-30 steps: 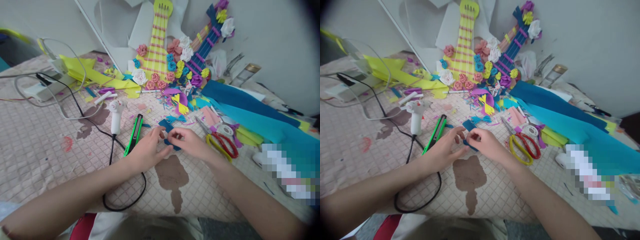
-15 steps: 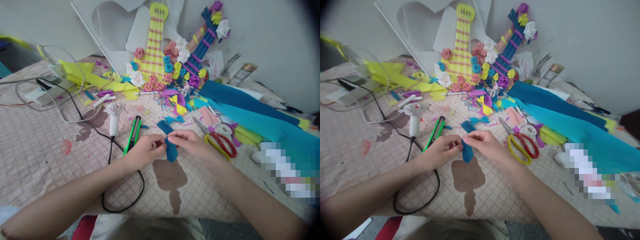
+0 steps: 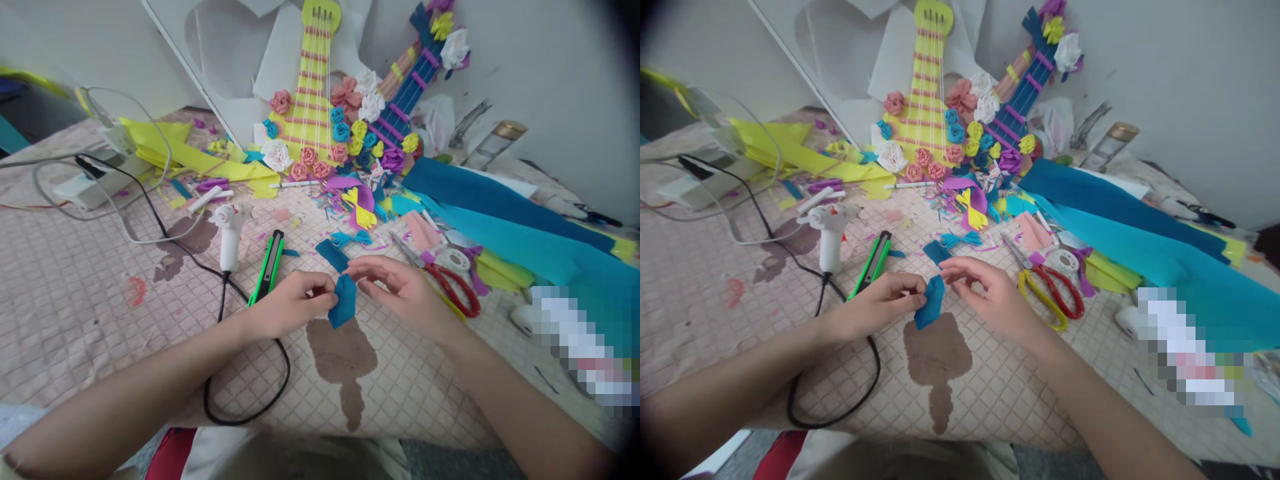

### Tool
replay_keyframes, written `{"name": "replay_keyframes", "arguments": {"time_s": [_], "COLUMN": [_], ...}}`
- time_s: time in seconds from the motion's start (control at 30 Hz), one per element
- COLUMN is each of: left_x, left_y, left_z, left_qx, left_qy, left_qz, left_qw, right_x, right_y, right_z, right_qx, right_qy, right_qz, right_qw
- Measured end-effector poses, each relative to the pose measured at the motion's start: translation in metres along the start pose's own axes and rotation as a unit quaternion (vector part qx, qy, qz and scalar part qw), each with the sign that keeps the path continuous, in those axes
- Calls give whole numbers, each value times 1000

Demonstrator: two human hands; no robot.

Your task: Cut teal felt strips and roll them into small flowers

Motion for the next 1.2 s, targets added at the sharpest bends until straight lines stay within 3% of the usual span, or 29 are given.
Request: {"name": "replay_keyframes", "arguments": {"time_s": [0.17, 0.27, 0.37, 0.43, 0.5, 0.57, 0.63, 0.73, 0.9, 1.03, 1.2], "left_x": [-9, -13, -18, -16, 0, 23, 30, 18, -1, -4, -1], "left_y": [4, 5, 6, 6, 3, 4, 8, 13, 12, 9, 5], "left_z": [3, 2, 0, -2, -1, 12, 30, 40, 23, 13, 10], "left_qx": [23, 34, 49, 66, 54, -13, -103, -185, -191, -177, -151], "left_qy": [59, 71, 78, 72, 42, -38, -169, -335, -455, -478, -459], "left_qz": [-67, -89, -115, -97, -8, 108, 149, 107, 19, -1, 12], "left_qw": [996, 993, 989, 991, 998, 993, 969, 918, 870, 860, 876], "right_x": [0, -1, -4, -4, 0, 4, 3, -4, -12, -12, -8], "right_y": [10, 15, 17, 18, 20, 22, 24, 28, 30, 30, 30], "right_z": [-28, -35, -40, -45, -48, -45, -36, -16, 4, 5, 5], "right_qx": [212, 272, 281, 286, 297, 302, 302, 292, 252, 245, 239], "right_qy": [104, 121, 124, 140, 176, 228, 282, 325, 336, 324, 309], "right_qz": [16, 30, 18, 23, 55, 96, 109, 76, 22, 10, 15], "right_qw": [971, 954, 952, 948, 937, 921, 904, 896, 907, 914, 920]}}
Point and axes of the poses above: each hand's wrist, its own y-axis away from the middle knuckle, its own x-axis out of the back of the hand, z = x × y, the point moved 9 cm from there along -y, towards the middle knuckle, and after that the axes turned 8 degrees about z, right-handed, at the moved point
